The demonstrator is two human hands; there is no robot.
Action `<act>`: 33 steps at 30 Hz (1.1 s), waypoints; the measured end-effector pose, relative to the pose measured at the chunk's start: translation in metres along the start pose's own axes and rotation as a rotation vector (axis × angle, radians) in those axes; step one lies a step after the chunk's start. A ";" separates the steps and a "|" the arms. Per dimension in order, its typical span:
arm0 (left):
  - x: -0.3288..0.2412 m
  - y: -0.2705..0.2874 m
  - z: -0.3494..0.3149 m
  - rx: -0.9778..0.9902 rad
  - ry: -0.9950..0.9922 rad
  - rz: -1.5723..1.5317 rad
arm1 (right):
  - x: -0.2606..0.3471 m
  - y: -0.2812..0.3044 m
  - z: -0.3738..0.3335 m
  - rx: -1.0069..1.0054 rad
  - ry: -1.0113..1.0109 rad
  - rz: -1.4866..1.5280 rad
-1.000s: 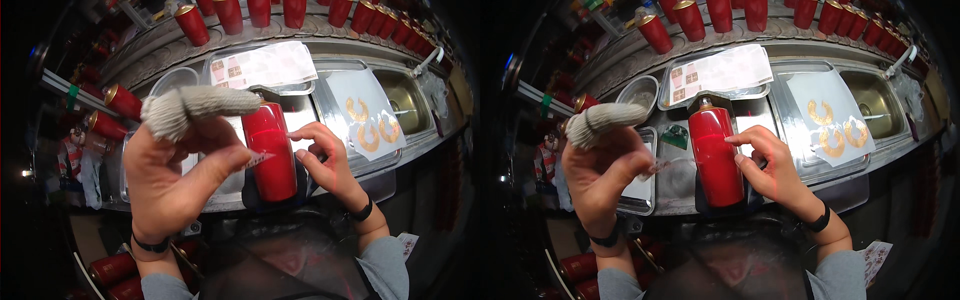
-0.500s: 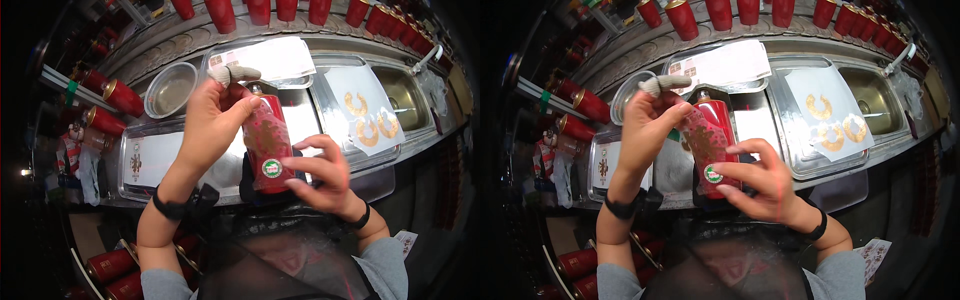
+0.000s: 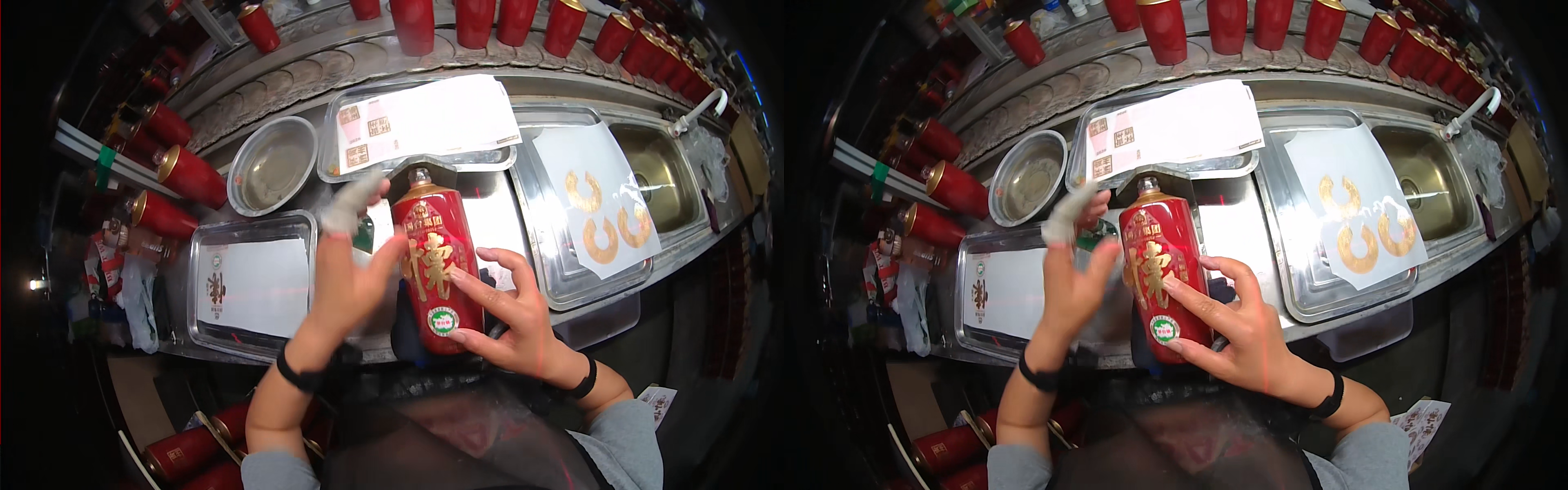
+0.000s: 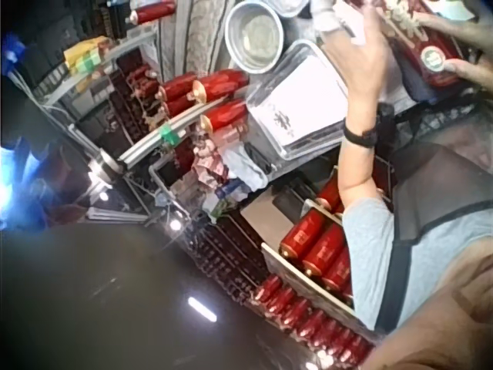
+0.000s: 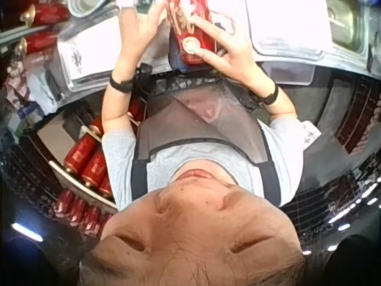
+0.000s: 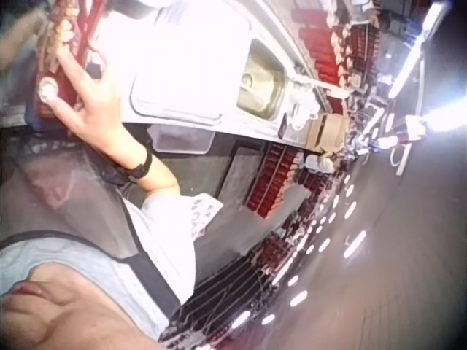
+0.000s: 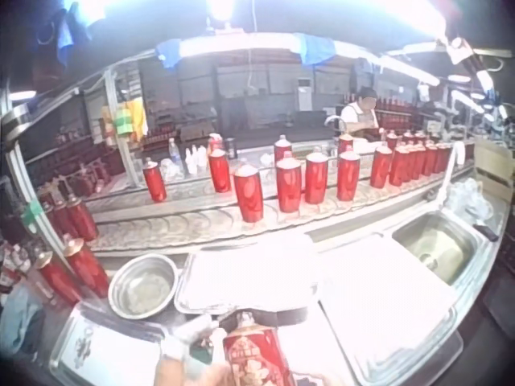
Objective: Manually applying decorative labels and stickers to large red liquor bottles in a factory setting.
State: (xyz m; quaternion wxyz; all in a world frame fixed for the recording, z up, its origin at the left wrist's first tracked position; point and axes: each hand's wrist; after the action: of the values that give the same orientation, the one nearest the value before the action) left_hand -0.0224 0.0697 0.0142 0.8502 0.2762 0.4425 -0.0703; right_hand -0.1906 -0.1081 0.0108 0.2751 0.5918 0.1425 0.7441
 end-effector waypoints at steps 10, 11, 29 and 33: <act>0.015 -0.020 -0.057 0.279 -0.087 -0.345 | -0.008 0.002 0.012 0.100 -0.021 0.004; 0.014 -0.021 -0.058 0.256 -0.071 -0.385 | -0.009 0.002 0.012 0.101 -0.021 0.016; -0.003 -0.014 -0.048 0.319 -0.029 -0.230 | -0.036 0.001 0.015 0.141 0.002 0.122; -0.005 -0.018 -0.053 0.312 0.104 -0.347 | -0.039 -0.001 0.015 0.110 0.028 0.152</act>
State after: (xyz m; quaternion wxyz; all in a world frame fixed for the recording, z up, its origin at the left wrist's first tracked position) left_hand -0.0702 0.0823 -0.0133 0.7485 0.3273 0.5103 -0.2688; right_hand -0.1705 -0.1314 -0.0178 0.1829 0.6047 0.1417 0.7621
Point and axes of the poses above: each hand's wrist, its own z-axis towards the middle knuckle, its own y-axis out of the back of the hand, x = y × z, and after that the axes turned 3 degrees about -y, right-handed
